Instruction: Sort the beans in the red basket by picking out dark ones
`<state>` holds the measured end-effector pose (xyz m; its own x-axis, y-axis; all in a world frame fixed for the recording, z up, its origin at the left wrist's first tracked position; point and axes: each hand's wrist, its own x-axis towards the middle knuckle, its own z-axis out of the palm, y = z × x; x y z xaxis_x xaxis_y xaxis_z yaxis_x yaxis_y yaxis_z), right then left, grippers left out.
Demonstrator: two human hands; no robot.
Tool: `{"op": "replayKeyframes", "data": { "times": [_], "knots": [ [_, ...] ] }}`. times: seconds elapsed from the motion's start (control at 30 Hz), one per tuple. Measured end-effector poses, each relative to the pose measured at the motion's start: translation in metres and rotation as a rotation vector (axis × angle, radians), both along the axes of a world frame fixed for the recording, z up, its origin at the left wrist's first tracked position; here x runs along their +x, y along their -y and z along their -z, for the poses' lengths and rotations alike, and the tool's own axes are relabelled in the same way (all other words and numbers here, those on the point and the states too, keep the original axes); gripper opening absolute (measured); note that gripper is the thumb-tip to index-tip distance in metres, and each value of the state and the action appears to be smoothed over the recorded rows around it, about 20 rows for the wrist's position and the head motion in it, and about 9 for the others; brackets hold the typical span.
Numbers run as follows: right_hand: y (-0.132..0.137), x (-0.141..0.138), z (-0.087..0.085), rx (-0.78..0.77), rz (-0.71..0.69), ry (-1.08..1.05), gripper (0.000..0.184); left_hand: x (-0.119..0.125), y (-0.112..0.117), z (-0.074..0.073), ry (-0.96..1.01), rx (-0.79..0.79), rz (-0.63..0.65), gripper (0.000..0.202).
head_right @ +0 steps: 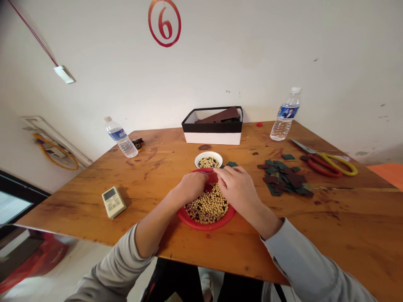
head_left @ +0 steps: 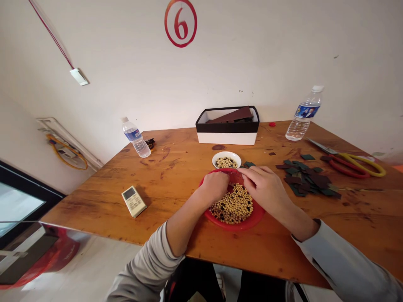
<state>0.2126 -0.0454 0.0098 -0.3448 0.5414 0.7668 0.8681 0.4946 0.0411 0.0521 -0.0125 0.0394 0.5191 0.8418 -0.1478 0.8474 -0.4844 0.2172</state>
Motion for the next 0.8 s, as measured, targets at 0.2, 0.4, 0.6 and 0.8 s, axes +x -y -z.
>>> {"op": "replayKeyframes", "data": {
  "times": [0.2,0.4,0.6,0.8],
  "knots": [
    [0.000,0.000,0.000,-0.016,-0.019,-0.008,0.028,0.000,-0.002,0.007,0.136,0.028,-0.063,0.016],
    [0.005,-0.001,-0.006,0.033,-0.106,0.016,0.032,-0.003,-0.012,0.002,1.073,-0.625,-0.325,0.012],
    [0.006,-0.001,-0.011,0.123,-0.085,0.116,0.028,-0.004,-0.009,-0.003,1.426,-1.137,-0.381,0.014],
    [0.006,0.000,-0.012,0.154,-0.086,0.142,0.026,0.000,-0.007,0.000,1.440,-1.156,-0.421,0.018]
  ]
}}
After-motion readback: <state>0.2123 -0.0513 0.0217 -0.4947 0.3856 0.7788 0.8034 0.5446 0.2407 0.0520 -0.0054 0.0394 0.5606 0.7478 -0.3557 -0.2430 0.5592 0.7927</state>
